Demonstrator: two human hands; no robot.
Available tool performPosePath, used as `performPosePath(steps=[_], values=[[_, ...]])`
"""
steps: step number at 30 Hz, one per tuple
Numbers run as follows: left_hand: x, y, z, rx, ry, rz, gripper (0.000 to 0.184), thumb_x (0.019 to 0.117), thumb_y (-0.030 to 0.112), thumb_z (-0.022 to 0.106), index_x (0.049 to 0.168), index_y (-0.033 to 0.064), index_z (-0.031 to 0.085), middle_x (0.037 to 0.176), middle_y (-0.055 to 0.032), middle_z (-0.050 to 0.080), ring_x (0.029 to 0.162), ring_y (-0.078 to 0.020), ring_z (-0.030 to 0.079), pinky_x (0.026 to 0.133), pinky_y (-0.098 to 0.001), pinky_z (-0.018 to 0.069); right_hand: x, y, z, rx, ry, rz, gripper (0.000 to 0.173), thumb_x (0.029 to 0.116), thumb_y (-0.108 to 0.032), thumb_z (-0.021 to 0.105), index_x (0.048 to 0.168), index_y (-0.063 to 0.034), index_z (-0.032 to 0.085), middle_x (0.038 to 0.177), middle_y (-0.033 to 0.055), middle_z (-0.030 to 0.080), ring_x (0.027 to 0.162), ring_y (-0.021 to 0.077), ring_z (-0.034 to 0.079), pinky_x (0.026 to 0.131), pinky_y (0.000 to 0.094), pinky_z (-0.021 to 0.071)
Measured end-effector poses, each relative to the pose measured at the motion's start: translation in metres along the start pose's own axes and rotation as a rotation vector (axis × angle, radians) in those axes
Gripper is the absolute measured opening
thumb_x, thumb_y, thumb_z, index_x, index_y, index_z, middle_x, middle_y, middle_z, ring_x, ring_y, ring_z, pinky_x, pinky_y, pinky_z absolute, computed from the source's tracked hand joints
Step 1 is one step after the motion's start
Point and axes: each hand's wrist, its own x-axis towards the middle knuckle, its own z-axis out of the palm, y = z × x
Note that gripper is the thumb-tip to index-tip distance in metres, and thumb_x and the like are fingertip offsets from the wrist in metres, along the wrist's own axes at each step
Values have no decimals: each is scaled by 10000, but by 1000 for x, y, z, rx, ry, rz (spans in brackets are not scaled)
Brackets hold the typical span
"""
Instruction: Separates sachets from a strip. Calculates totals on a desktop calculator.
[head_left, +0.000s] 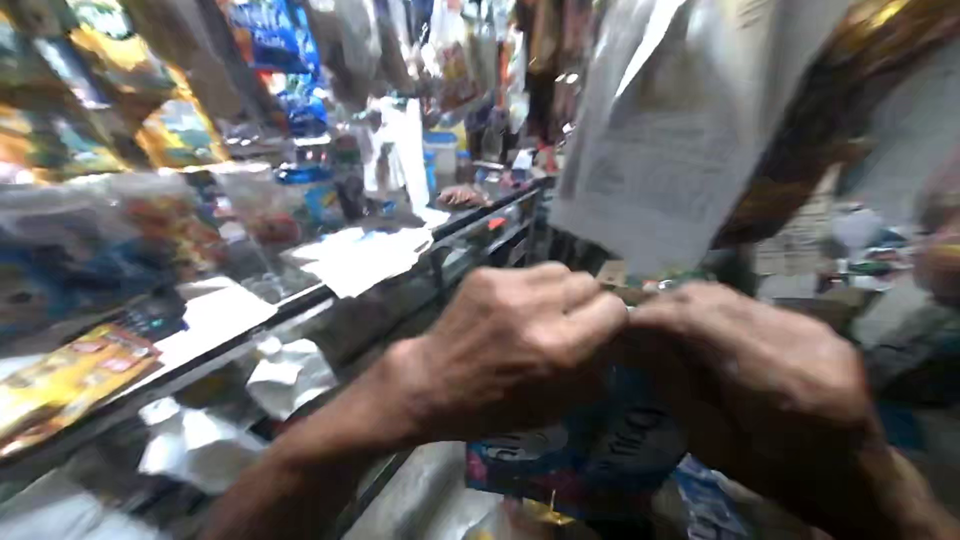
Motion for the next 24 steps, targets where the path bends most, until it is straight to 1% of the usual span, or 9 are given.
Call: performPosePath(steps=[2,4,7,10,12,14,16,20,24], values=[[-39,5,25,-94,-46,-69,198,1001,153,583,932,57,743,781,-58,688,738,-178,661,622,-309,521,-33,-5,35,105,-67,67,244,1056,-217,540,991,-43,700,851,110,714,794,199,690,687,342,559],[-72,10,44,-159,-54,-110,202,1011,128,565,930,29,721,773,-98,685,719,-223,658,621,-337,518,-58,-11,63,200,-110,90,267,1052,-231,500,990,-37,674,839,120,699,780,214,677,684,349,549],[-109,18,60,-234,-41,-126,187,995,103,576,892,9,701,746,-120,673,684,-240,642,598,-337,506,-84,-21,91,410,-117,132,248,1017,-196,497,948,-34,673,790,99,670,744,168,637,671,280,520],[-140,24,68,-341,-106,-162,189,1001,120,565,932,4,696,762,-114,665,703,-220,632,624,-320,503,-104,-34,112,625,-139,229,249,1010,-168,524,923,2,685,759,94,648,709,110,602,649,211,491],[-157,29,75,-394,-124,-189,194,992,126,568,932,2,704,759,-107,663,702,-202,619,619,-304,487,-117,-44,122,751,-146,339,224,978,-130,571,904,25,714,764,81,664,704,43,593,650,153,486],[-170,33,81,-414,-133,-205,189,985,122,575,911,2,700,738,-102,650,681,-196,597,602,-302,466,-127,-53,130,843,-158,449,189,952,-102,598,880,28,715,785,59,676,734,-10,607,671,111,497],[-181,36,86,-433,-146,-217,195,988,117,564,905,1,697,729,-101,648,669,-194,594,592,-303,460,-135,-61,135,922,-185,556,162,942,-86,608,865,22,701,796,35,676,748,-38,608,672,96,502],[-196,43,94,-560,-176,-258,197,984,109,561,897,-4,697,742,-106,663,690,-190,612,609,-297,473,-150,-76,139,1012,-230,705,147,935,-86,614,844,6,685,774,2,658,714,-59,581,636,88,480],[-203,48,95,-742,-146,-320,191,964,74,570,894,-37,709,743,-122,667,701,-164,609,631,-265,472,-155,-86,134,1019,-231,717,155,927,-96,607,833,8,674,756,10,644,737,-48,574,668,94,464]])
